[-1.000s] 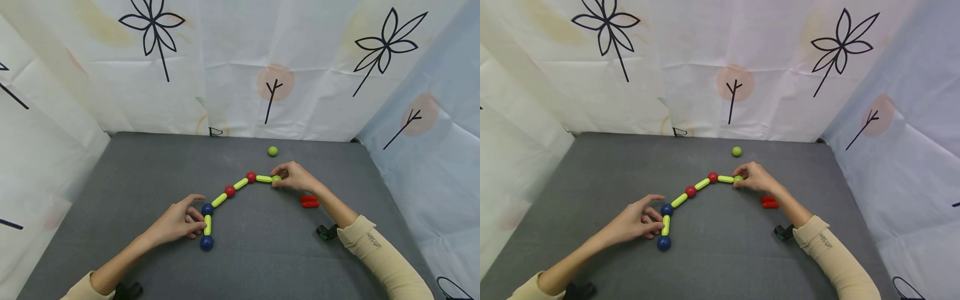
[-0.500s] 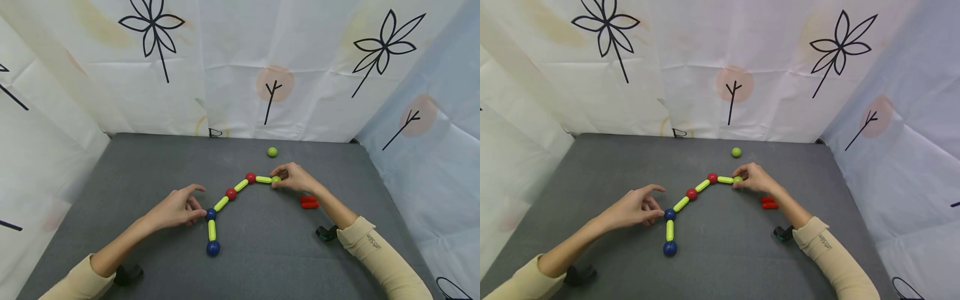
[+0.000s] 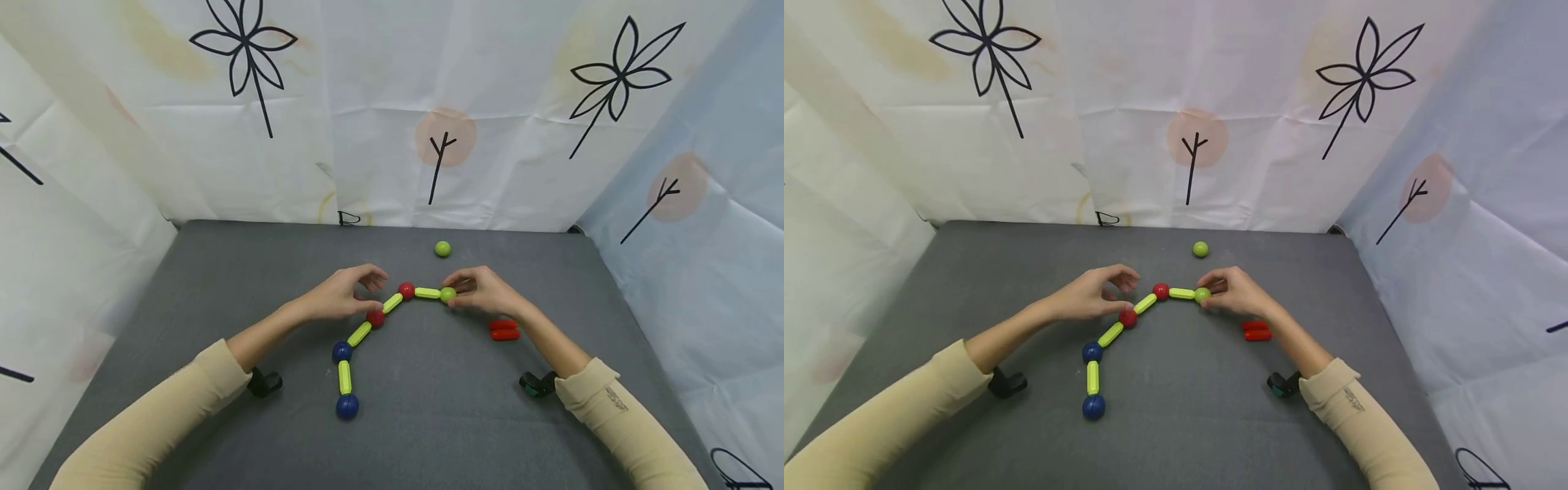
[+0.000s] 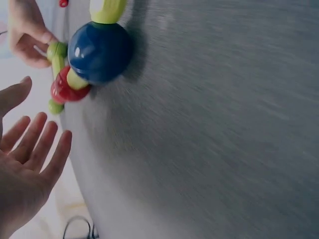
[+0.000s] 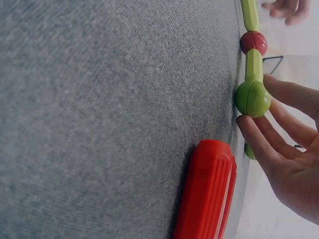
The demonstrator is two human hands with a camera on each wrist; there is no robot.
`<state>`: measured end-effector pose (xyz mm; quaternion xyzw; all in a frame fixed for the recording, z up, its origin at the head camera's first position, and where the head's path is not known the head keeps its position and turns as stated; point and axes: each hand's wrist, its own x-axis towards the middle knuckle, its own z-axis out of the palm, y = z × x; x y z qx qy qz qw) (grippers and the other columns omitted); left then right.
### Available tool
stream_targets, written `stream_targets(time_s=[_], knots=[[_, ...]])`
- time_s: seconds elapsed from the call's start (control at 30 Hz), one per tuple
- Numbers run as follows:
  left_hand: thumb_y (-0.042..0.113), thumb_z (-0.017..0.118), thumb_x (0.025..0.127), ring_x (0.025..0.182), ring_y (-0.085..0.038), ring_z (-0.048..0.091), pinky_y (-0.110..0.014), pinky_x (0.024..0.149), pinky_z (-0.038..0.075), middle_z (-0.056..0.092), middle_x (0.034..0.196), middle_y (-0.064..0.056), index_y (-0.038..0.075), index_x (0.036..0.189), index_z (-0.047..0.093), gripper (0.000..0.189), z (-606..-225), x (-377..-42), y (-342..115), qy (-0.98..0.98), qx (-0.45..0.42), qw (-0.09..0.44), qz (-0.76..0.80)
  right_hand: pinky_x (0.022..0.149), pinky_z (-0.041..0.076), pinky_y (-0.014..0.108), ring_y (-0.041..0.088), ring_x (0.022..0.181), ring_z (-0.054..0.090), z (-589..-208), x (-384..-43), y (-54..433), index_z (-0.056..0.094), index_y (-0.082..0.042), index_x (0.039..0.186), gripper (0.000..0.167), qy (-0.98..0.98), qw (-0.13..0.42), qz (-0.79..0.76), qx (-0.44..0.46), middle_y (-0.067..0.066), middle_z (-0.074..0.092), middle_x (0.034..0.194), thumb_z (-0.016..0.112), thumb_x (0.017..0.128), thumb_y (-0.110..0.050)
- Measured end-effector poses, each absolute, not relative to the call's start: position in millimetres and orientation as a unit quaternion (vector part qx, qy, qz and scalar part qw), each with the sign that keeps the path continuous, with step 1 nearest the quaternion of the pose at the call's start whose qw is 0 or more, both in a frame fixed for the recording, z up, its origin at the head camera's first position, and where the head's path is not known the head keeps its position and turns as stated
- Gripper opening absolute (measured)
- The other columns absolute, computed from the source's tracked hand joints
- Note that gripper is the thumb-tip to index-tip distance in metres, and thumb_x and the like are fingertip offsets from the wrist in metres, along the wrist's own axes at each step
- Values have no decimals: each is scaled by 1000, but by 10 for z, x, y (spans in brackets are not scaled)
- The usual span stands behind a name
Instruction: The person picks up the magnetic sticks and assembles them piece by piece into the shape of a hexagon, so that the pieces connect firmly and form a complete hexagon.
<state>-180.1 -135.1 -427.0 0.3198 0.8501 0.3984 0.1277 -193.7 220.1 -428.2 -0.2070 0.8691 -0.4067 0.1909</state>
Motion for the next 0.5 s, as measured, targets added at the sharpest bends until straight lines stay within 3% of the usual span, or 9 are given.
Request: stream_targets(time_s=[0.13, 0.23, 0.5], knots=[[16, 82, 98, 133, -33, 66, -49, 109, 58, 68, 144, -16, 1, 146, 59, 56, -4296, -1936, -1091, 841, 335, 139, 401, 95, 62, 30, 42, 131, 71, -4282, -1910, 2268, 71, 2, 133, 39, 858, 197, -432, -196, 24, 72, 141, 81, 96, -4], [15, 82, 98, 136, -31, 66, -51, 116, 54, 69, 144, -14, 2, 145, 61, 54, -4323, -2038, -942, 834, 346, 139, 407, 95, 62, 29, 46, 132, 69, -4269, -1882, 2326, 69, 4, 135, 41, 852, 194, -444, -199, 26, 70, 142, 80, 97, -4], [10, 80, 99, 141, -30, 64, -49, 120, 50, 71, 145, -14, 2, 150, 58, 56, -4390, -2260, -731, 815, 356, 188, 418, 94, 62, 27, 48, 132, 69, -4210, -1782, 2498, 66, 7, 139, 43, 846, 190, -464, -181, 28, 69, 144, 78, 99, -8]])
